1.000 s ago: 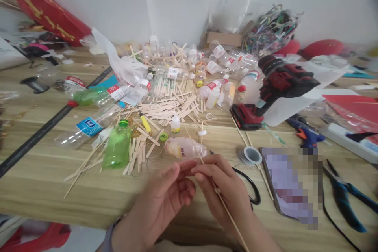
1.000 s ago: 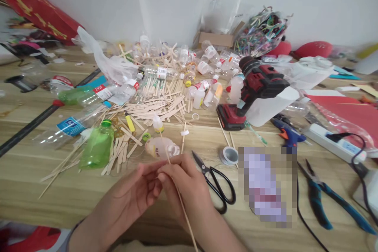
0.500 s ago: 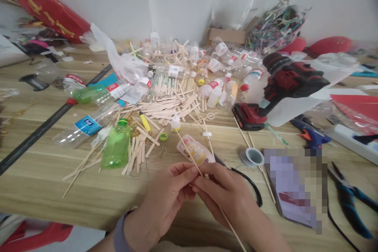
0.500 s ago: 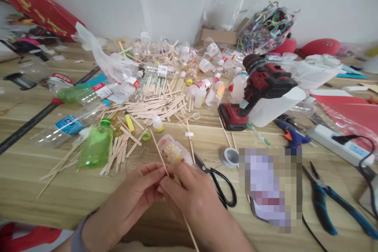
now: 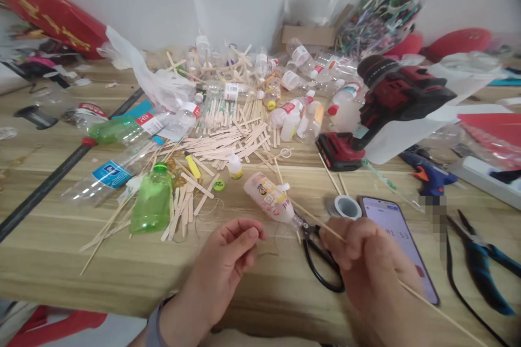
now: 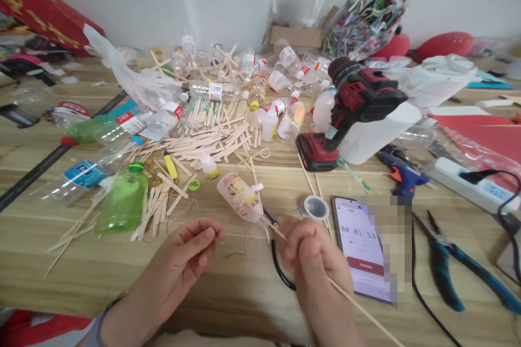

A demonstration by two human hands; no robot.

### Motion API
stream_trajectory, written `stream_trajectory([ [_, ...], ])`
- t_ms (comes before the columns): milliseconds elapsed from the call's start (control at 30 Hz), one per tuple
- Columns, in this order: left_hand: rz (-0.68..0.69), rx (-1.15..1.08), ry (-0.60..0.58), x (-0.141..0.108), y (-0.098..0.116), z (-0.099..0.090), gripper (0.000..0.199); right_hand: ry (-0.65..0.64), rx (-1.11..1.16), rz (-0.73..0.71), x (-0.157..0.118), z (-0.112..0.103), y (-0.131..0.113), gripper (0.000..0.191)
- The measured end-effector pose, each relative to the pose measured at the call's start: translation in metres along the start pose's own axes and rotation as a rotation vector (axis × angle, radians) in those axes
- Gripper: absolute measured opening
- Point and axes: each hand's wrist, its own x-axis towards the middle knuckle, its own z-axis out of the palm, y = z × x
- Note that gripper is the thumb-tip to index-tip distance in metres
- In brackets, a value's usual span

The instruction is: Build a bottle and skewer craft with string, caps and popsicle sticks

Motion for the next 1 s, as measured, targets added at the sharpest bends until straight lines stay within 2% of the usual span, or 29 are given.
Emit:
stream_trajectory([
  [67, 0.007, 0.052, -0.002, -0.004, 0.001, 0.0, 0.026, -0.008, 0.008, 0.039, -0.004, 0.007, 0.005, 0.031],
  [133, 0.002, 0.131, -0.021, -0.008, 0.001, 0.001, 0.026, -0.059, -0.095, 0.058, -0.008, 0.017, 0.008, 0.026],
  [233, 0.026, 0.281, -0.082, -0.014, 0.002, -0.001, 0.017, -0.279, -0.265, 0.106, -0.008, 0.032, 0.01, 0.033],
  [267, 0.074, 0.345, -0.081, -0.016, 0.003, -0.002, 0.013, -0.344, -0.298, 0.113, -0.008, 0.036, 0.01, 0.035],
  [333, 0.24, 0.497, -0.021, -0.022, 0.006, -0.005, 0.004, -0.381, -0.315, 0.112, -0.007, 0.039, 0.01, 0.034],
  [467, 0.569, 0.835, 0.062, -0.031, 0.013, -0.015, 0.009, -0.309, -0.251, 0.144, -0.01, 0.03, 0.007, 0.029],
  [567, 0.684, 1.021, 0.066, -0.036, 0.017, -0.023, 0.013, -0.311, -0.175, 0.143, -0.012, 0.017, 0.005, 0.037],
  [700, 0.697, 1.064, 0.095, -0.041, 0.019, -0.024, 0.013, -0.37, -0.073, 0.187, -0.01, 0.0, 0.005, 0.06],
  [833, 0.671, 0.924, 0.199, -0.043, 0.02, -0.018, 0.009, -0.476, 0.049, 0.205, -0.008, -0.011, 0.003, 0.063],
  [900, 0.639, 0.864, 0.218, -0.043, 0.021, -0.016, 0.01, -0.496, 0.013, 0.137, -0.01, -0.013, -0.001, 0.061],
  [1000, 0.557, 0.833, 0.201, -0.041, 0.022, -0.015, 0.011, -0.391, -0.212, 0.012, -0.017, -0.012, -0.007, 0.059],
])
